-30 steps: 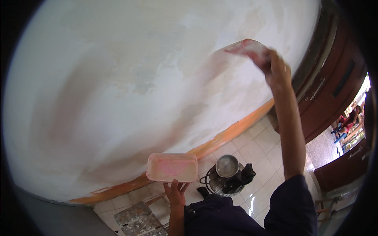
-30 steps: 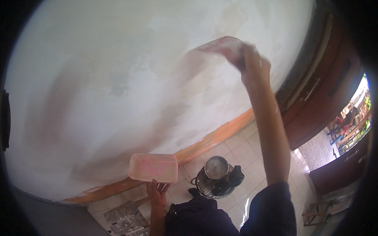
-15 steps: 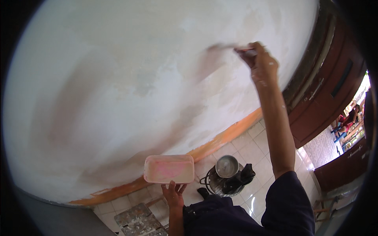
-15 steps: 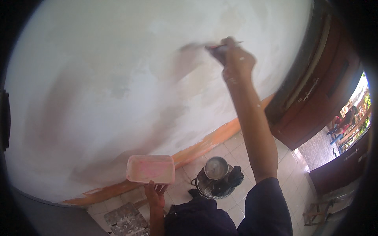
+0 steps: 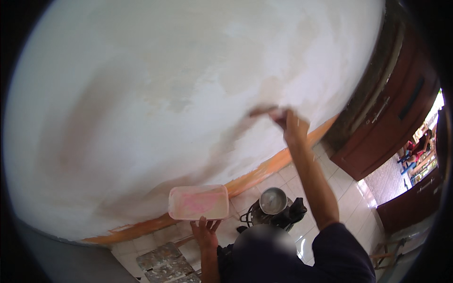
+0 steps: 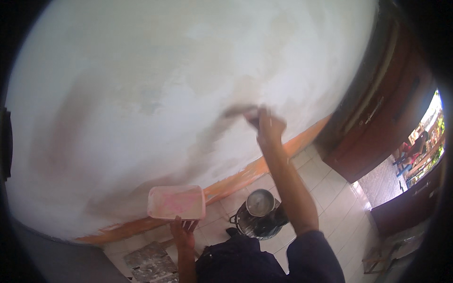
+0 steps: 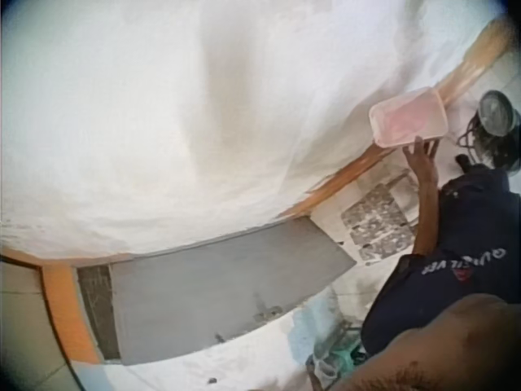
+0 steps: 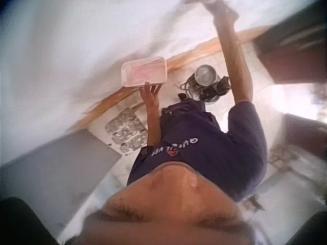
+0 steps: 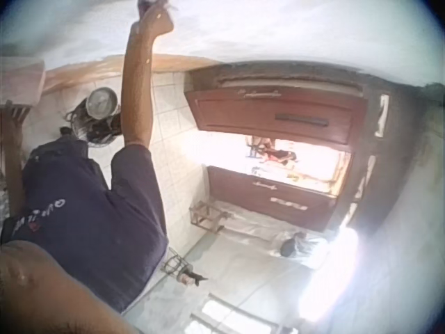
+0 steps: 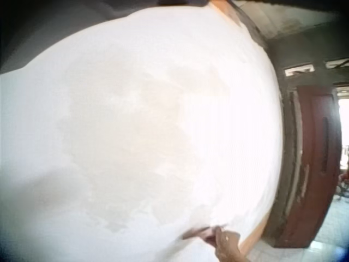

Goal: The person applies wall compound to a wall using a putty knife and then scrapes the excess material back into a container.

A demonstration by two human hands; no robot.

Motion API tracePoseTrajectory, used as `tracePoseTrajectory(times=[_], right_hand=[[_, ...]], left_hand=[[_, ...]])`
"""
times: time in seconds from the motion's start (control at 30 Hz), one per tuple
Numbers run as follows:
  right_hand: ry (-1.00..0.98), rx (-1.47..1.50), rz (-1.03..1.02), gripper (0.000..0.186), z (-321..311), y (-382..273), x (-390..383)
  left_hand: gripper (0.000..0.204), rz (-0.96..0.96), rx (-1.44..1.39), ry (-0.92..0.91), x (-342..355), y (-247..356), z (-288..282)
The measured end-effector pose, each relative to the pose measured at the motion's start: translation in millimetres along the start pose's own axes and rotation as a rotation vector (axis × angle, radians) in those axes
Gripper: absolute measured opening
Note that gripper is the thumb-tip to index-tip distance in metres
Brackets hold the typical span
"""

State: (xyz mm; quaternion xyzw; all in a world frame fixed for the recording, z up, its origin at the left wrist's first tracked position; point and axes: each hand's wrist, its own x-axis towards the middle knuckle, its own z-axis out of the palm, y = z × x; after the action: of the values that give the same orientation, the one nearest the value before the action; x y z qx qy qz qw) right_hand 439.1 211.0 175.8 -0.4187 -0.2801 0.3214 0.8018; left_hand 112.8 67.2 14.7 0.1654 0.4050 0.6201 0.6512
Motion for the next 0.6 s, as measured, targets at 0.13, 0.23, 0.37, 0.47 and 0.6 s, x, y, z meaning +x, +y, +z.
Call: tracePoseTrajectory(times=[0.13, 0.23, 0.37, 0.47, 0.6], right_hand=[[0.009, 0.103, -0.198, 0.025, 103, -129, 19], [0.031, 0.086, -0.281, 0.025, 101, -153, -2], [0.154, -0.091, -0.399, 0.025, 31, -90, -34], [0.366, -0.242, -0.088, 0.030, -16, -13, -41], [0.080, 0.087, -0.076, 0.029, -9, 12, -19]], left_hand=[[0.051, -0.023, 0.059, 0.012, -4, -1, -2], [0.052, -0.006, 0.058, -0.002, -6, -2, 0], [0.055, -0.035, 0.037, -0.007, -7, -3, 0], [0.061, -0.047, -0.041, -0.005, -3, -4, 4], [0.054, 0.006, 0.027, -0.038, -5, -2, 5]])
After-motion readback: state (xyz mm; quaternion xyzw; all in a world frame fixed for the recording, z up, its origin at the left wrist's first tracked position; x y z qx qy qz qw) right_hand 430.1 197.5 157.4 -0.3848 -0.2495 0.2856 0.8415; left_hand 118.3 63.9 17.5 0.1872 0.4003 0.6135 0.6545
